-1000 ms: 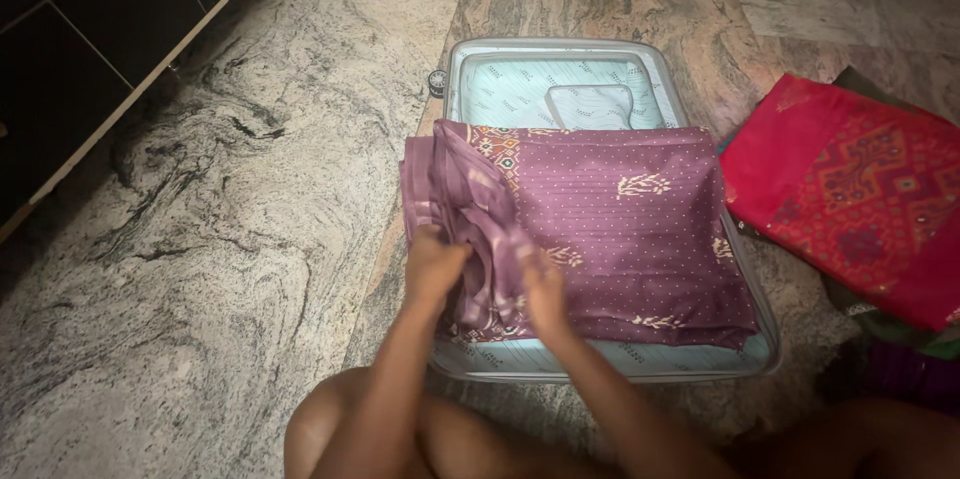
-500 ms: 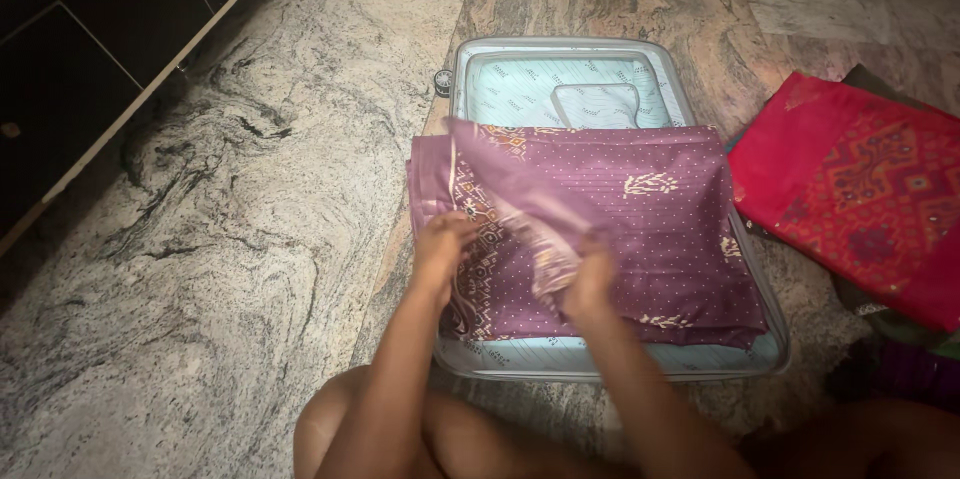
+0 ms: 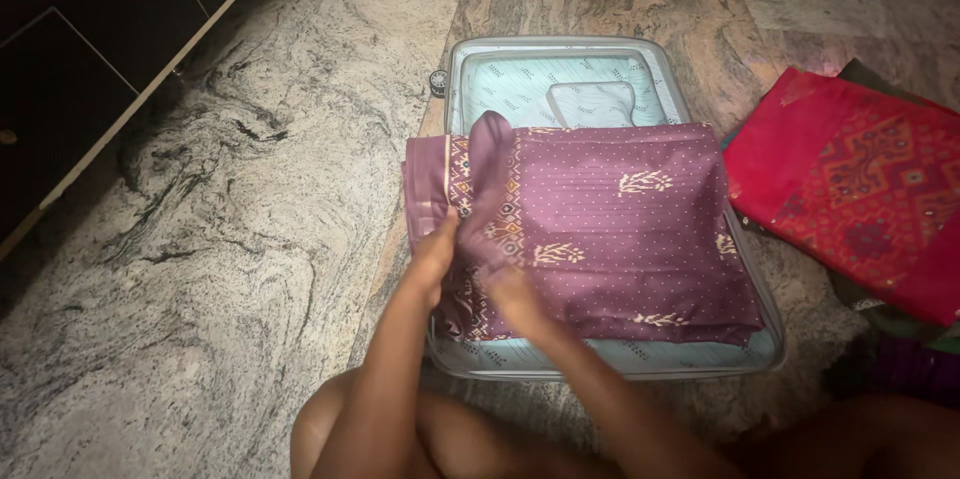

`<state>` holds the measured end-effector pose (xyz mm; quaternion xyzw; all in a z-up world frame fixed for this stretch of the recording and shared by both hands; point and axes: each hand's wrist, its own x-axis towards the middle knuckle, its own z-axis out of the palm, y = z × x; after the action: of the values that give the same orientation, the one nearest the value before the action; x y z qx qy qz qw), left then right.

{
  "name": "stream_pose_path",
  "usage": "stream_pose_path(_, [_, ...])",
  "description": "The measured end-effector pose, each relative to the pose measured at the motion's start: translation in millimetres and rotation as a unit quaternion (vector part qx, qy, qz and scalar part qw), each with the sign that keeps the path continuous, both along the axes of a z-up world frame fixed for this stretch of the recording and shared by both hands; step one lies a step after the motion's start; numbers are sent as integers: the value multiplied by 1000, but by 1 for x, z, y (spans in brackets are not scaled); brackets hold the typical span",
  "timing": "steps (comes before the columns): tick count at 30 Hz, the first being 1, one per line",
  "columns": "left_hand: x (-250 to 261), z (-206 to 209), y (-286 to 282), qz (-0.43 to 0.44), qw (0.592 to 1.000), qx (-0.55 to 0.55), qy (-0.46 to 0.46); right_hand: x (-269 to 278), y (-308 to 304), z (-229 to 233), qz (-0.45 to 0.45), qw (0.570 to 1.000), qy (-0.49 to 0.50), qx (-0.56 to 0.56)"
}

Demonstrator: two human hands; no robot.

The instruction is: The person opens a light blue suitcase and folds a purple patterned cloth, placing it inside. They then fold a red patterned cloth and place it on top of the purple one in the suitcase.

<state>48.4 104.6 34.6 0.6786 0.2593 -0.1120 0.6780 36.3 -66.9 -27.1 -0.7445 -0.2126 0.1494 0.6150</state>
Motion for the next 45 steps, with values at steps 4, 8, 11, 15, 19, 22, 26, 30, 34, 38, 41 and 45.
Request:
stream_pose_path(4, [3, -10, 5, 22, 999, 43, -14, -17, 15, 9, 117, 929, -290, -199])
stream_pose_path(8, [8, -34, 2, 22, 931, 354, -82, -22, 17, 12, 150, 914, -273, -259])
stream_pose_path(11, [4, -28, -7, 51, 894, 431, -109, -25, 18, 9, 161, 900, -275, -298])
stream_pose_path(15, [-4, 6, -4, 104, 819, 555, -96, -30, 18, 10, 160, 898, -273, -306])
stream_pose_path(19, [-7, 18, 19, 74, 934, 342, 68, -37, 20, 25, 170, 914, -220, -295])
stream_pose_path(22, [-7, 14, 19, 61, 956, 278, 65, -37, 22, 31, 181, 909, -215, -309])
stream_pose_path(26, [-9, 16, 4, 104, 884, 449, -83, -39, 22, 16, 144, 922, -248, -259])
stream_pose_path(30, [-8, 36, -1, 100, 876, 446, -151, -45, 22, 16, 58, 962, -235, -126])
stream_pose_path(34, [-11, 44, 7, 83, 897, 427, -82, -50, 23, 30, 112, 961, -188, -166])
stream_pose_path(38, [-7, 37, 8, 98, 838, 517, -148, -44, 15, 43, 185, 924, -243, -229])
stream_pose_path(41, [-8, 30, -1, 87, 778, 557, -277, -30, -24, 46, 135, 951, -228, -158])
stream_pose_path(45, [-20, 20, -41, -35, 747, 528, -403, 17, -152, 40, -80, 872, -220, -431])
